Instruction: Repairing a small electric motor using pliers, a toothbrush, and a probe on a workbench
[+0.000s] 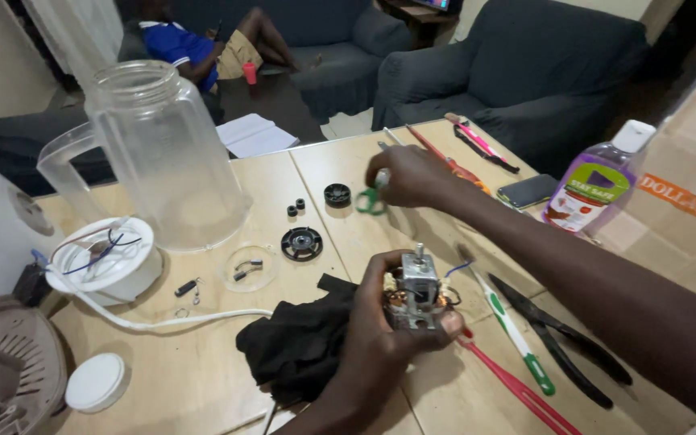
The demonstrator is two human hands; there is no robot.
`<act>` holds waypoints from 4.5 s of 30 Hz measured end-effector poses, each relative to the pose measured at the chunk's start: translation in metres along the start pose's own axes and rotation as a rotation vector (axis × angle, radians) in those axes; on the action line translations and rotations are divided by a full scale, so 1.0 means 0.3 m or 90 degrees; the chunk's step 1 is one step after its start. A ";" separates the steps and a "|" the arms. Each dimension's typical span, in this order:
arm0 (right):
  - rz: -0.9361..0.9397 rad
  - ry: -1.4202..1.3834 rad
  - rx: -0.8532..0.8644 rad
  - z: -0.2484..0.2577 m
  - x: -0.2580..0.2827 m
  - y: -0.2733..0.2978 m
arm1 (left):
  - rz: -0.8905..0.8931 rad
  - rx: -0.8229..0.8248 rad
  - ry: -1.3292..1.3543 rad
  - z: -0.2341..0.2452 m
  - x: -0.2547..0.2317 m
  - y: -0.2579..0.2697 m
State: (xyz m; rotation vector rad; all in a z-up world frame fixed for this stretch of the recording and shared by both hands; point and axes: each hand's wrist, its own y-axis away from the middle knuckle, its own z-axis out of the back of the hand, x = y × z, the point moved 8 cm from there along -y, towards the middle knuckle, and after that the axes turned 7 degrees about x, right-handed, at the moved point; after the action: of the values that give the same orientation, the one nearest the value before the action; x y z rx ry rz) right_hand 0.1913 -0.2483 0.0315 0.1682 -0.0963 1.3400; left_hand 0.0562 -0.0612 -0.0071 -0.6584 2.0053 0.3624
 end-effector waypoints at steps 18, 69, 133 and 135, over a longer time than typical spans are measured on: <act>-0.068 -0.027 -0.064 0.136 -0.085 0.167 | 0.011 0.030 -0.067 -0.013 -0.028 -0.001; -0.203 -0.007 -0.159 0.038 -0.152 0.505 | -0.013 -0.085 -0.112 0.023 -0.023 0.016; 0.285 -1.019 -0.443 -0.167 -0.020 1.092 | 0.204 0.124 -0.151 -0.100 0.012 0.034; 0.218 -0.884 -0.510 -0.138 0.029 1.093 | 0.225 0.111 -0.166 -0.093 0.022 0.027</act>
State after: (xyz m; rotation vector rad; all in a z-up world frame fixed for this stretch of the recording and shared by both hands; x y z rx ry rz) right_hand -0.1271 -0.1609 0.0139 0.3777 -1.8551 1.1899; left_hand 0.0290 -0.0708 0.0010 -0.1357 1.8707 0.4517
